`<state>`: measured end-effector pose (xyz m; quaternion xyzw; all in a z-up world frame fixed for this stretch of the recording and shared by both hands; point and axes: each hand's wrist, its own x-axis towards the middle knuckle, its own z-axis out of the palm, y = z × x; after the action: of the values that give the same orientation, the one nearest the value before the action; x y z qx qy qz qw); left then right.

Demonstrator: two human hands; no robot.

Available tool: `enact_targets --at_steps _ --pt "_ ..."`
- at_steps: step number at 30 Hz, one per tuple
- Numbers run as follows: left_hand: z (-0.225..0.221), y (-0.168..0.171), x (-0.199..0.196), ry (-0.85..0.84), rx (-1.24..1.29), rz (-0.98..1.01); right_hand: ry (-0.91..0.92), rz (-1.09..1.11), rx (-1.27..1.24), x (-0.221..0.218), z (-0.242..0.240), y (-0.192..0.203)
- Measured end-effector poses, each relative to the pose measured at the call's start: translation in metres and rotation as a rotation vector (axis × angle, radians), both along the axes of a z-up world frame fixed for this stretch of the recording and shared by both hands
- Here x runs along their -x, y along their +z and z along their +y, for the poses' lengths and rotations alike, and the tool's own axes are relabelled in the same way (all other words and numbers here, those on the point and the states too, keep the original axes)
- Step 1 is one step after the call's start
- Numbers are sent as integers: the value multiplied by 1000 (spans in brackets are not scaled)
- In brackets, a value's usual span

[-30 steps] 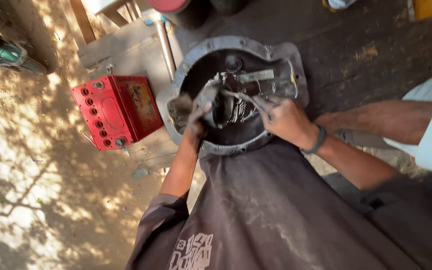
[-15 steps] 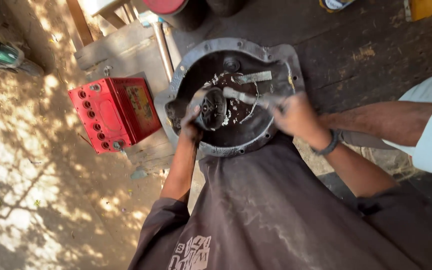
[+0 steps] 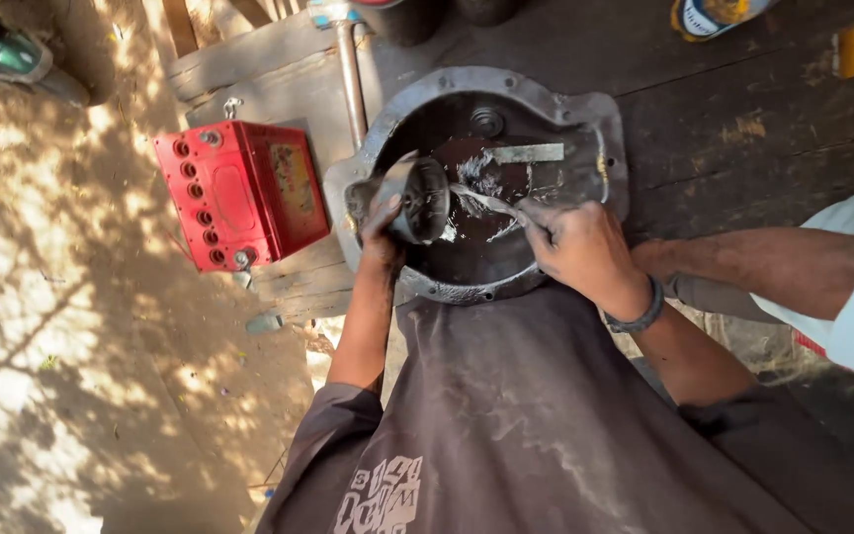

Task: Scrubbing and rinsing mechanical components in a basin of cleaning fluid at a repair workbench.

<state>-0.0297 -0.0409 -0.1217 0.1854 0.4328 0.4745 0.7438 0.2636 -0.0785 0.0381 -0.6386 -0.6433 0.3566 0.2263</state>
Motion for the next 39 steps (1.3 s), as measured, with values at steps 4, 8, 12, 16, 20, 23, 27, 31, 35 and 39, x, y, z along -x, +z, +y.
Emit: enact_targets --at_steps 4,8,12,16,20,23,27,31,35,39 --pt "6 30 -19 -96 3 -58 140 44 -260 10 -2 -44" --pt "4 2 -9 -36 -28 -16 191 0 -265 11 -17 -55" --pt "11 39 -15 -88 -99 1 105 18 -257 8 -4 -46" --pt "24 81 -21 -128 -182 -27 280 -60 -257 4 -11 -47" --pt "24 77 -20 -224 -210 11 306 54 -118 -12 -3 -69" --pt "22 83 -18 -212 -208 33 310 59 -183 -8 -17 -75" --pt "23 84 -20 -285 -223 146 182 185 -493 0 23 1" --pt "29 85 -16 -151 -61 85 339 47 -142 2 -1 -57" --pt "28 86 -22 -252 -253 194 244 122 -265 -6 -3 -84" --pt "32 94 -27 -260 -85 149 344 212 -88 -8 -26 -87"
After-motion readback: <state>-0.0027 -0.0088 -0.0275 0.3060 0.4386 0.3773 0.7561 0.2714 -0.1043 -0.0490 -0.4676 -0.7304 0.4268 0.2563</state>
